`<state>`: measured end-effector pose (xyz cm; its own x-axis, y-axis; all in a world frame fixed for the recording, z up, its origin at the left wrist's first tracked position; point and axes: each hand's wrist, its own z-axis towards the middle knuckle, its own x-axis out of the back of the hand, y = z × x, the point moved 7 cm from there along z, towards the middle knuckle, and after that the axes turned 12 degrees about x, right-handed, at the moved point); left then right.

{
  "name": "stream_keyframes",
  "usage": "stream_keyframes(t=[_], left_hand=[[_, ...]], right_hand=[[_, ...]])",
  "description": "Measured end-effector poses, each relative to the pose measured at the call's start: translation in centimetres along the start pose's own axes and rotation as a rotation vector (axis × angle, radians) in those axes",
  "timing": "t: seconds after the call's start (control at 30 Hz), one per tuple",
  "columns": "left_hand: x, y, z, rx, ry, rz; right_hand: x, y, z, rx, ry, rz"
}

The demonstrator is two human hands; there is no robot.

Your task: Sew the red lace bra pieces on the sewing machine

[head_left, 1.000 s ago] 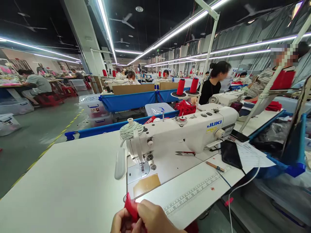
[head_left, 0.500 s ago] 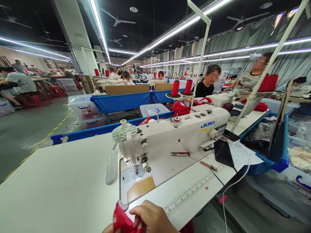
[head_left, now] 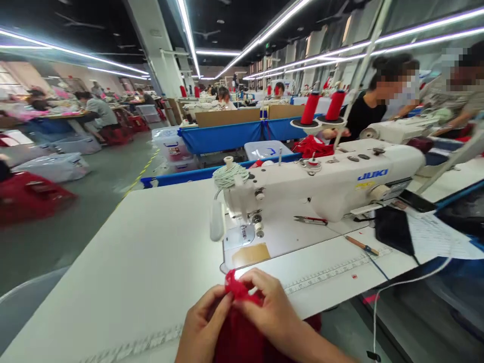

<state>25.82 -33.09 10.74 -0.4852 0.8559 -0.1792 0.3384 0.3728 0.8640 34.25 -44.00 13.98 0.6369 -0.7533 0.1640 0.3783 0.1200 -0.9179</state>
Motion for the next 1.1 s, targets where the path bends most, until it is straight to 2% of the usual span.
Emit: stream_keyframes(t=[0.1,0.17,0.37,0.47,0.57,0.7,0.77,0.87,0.93,1.03,1.1], left_hand=[[-0.6,1.3,-0.3,0.038,-0.082,-0.22],[-0.6,1.7,-0.4,0.064,-0.123,-0.303],[-1.5,2.1,-0.7,0.085,-0.217,-0.329],[-2.0,2.1,-1.0,0.09,-0.253,-0.315],[-1.5,2.5,-1.0,0.052,-0.215,-0.16],[0.3,4.5,-0.7,-0.064,0.001,0.266],[0.3,5.4,-0.5,-0.05,-0.034,0.389],[-0.9,6.0,-0.4,-0.001,-0.234,0.489],[-1.4,6.5,-0.4,-0.043,-0.296,0.528],[-1.1,7.1,-0.1,-0.149,-0.198,0.56],[-0.9,7.2,0.1,-0.193,-0.127,0.559]], right_hand=[[1.1,1.6,-0.4,-0.143,0.109,0.074],[0.8,2.4,-0.5,-0.195,0.056,0.143],[-0.7,2.3,-1.1,-0.224,-0.05,0.234],[-0.3,2.3,-0.9,-0.189,0.01,0.096],[0.7,1.8,-0.5,-0.133,0.06,0.004],[0.8,0.7,0.0,-0.083,-0.037,0.023],[0.6,-0.1,0.1,-0.045,-0.086,0.005],[0.1,-1.3,0.1,0.034,-0.156,-0.011],[-0.1,-1.5,-0.1,0.045,-0.209,-0.013],[0.0,-1.1,-0.4,0.002,-0.252,-0.023],[0.3,-0.6,-0.6,-0.029,-0.233,-0.02]])
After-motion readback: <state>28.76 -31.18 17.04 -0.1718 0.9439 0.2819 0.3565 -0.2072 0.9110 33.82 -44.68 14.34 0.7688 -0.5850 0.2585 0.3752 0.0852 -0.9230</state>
